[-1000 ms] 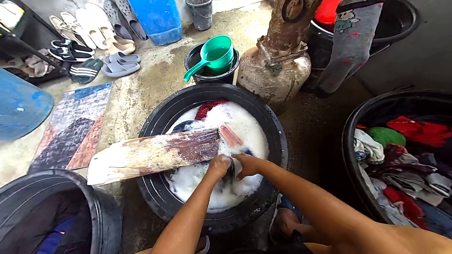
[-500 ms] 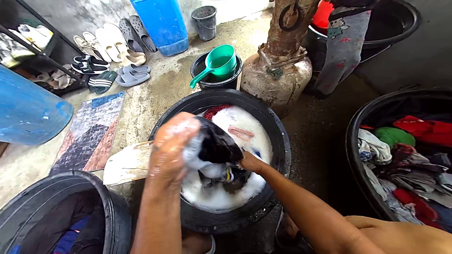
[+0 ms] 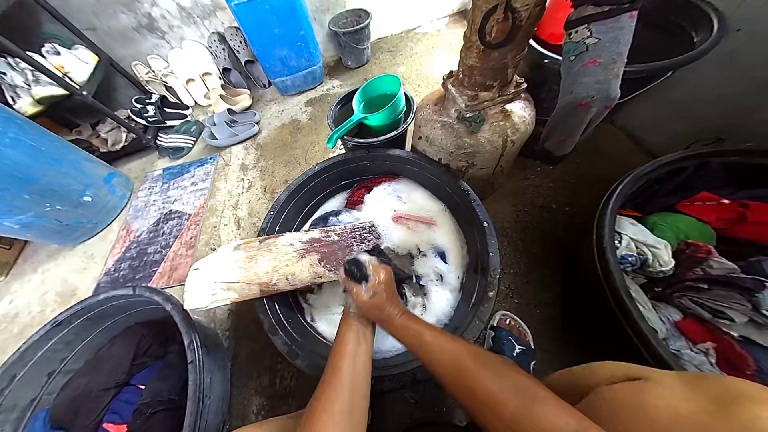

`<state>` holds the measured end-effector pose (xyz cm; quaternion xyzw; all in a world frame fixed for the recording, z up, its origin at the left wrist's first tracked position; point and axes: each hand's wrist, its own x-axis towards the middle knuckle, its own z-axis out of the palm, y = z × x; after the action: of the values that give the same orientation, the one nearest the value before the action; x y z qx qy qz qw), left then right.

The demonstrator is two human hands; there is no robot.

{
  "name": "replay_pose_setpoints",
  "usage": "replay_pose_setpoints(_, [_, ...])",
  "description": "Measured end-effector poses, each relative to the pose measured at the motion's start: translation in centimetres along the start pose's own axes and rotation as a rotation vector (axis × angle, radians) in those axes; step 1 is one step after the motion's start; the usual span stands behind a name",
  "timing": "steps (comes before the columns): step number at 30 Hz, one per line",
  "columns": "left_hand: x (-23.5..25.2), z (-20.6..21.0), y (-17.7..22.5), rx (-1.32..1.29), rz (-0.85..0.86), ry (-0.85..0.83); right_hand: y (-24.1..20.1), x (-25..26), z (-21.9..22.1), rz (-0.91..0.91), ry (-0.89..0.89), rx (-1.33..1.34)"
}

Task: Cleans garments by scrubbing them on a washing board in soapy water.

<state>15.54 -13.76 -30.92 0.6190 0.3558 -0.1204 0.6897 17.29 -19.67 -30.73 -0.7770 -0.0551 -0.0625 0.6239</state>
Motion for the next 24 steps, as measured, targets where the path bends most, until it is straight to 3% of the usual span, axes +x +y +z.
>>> replay_pose_setpoints(3, [-0.5,3.2,2.4,-0.339,-0.026,0.013,1.3,4.5,-2.1,0.210,0.028,-0.021])
replay_pose_setpoints(5, [-0.8,4.1,3.6,-0.398,-0.076,0.003,1.8,5.5,-2.5,0.242,0.091,-0.010])
replay_pose_setpoints(7, [-0.3,3.8,3.4,-0.434,-0.019,-0.020,0.5,4.1,-2.7,0.187,0.041,-0.023])
replay_pose_setpoints(10, [1.3,2.3,1.7,-0.372,0.202,-0.134,-0.6,1.2,-1.8,-0.093,0.059,-0.066])
replay_pose_setpoints(11, [1.3,2.6,2.1,-0.365,0.183,-0.104,-0.2,1.2,-2.1,-0.064,0.032,-0.066])
replay_pose_setpoints(13, [0.4,3.6,4.6,-0.338,0.015,-0.032,1.2,3.1,-4.0,0.158,-0.051,-0.152])
replay_pose_setpoints(15, [-0.3,3.3,7.4,-0.295,-0.041,-0.052,3.1,5.6,-6.8,0.422,-0.149,-0.274])
replay_pose_setpoints(17, [0.0,2.3,9.8,-0.358,0.058,-0.089,5.0,6.8,-9.0,0.544,-0.125,-0.256])
replay_pose_setpoints(19, [1.3,1.1,11.2,-0.414,0.218,-0.114,5.7,7.1,-10.1,0.663,-0.001,-0.045])
replay_pose_setpoints(22, [4.0,-1.1,8.8,-0.203,0.185,-0.082,3.6,7.1,-10.2,0.869,0.146,0.286])
replay_pose_setpoints(24, [5.4,-1.8,4.6,-0.038,-0.002,-0.025,1.7,5.5,-9.5,0.718,0.160,0.357])
